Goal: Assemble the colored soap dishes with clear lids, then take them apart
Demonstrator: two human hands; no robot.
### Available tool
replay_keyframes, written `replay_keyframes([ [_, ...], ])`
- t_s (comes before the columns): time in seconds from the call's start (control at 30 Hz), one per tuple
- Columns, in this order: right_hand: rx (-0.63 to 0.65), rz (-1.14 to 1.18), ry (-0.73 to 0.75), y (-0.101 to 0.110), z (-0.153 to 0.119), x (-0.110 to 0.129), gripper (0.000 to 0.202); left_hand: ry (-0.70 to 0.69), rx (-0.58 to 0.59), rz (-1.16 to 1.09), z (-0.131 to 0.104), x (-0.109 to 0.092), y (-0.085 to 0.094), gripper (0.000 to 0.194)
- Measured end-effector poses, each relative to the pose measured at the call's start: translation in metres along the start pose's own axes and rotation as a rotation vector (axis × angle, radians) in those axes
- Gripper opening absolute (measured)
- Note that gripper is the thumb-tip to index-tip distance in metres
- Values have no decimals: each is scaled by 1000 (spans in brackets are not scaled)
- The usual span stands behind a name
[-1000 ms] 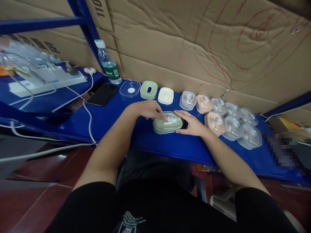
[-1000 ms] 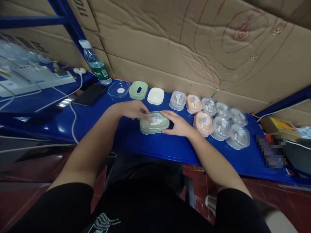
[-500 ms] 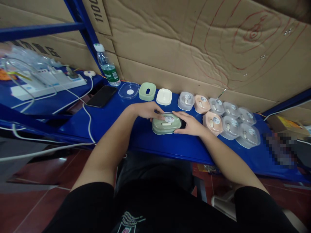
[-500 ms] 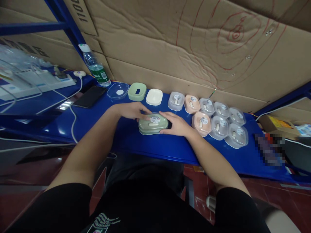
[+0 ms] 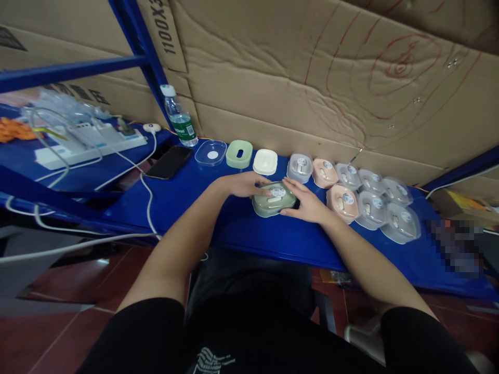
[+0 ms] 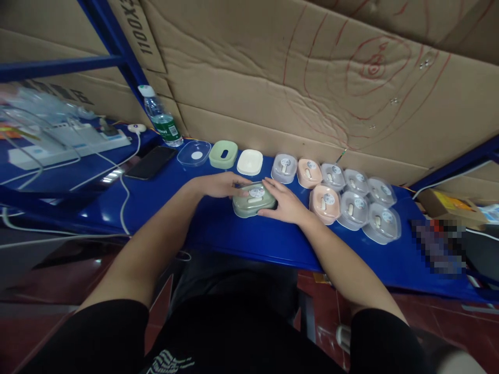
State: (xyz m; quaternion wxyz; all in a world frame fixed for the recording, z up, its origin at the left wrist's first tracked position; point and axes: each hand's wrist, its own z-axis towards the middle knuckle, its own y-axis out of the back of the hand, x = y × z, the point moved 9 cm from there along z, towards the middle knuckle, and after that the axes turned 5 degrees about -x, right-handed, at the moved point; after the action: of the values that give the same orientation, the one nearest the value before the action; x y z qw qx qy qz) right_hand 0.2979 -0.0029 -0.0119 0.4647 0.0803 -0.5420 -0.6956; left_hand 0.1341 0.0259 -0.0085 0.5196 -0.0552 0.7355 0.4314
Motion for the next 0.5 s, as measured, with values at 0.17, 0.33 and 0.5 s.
replay_keyframes([
  [0.17,-180,-190,19,24,3,21,91,-32,-211,21,20,1,-9,54],
  [0.33,-180,-189,207,23,1,85,63,-69,-102,-118,35,-14,-43,40],
  [0.5,-136,-103,288,15,-2,104,59,-299,18,-212,32,-33,-55,42],
])
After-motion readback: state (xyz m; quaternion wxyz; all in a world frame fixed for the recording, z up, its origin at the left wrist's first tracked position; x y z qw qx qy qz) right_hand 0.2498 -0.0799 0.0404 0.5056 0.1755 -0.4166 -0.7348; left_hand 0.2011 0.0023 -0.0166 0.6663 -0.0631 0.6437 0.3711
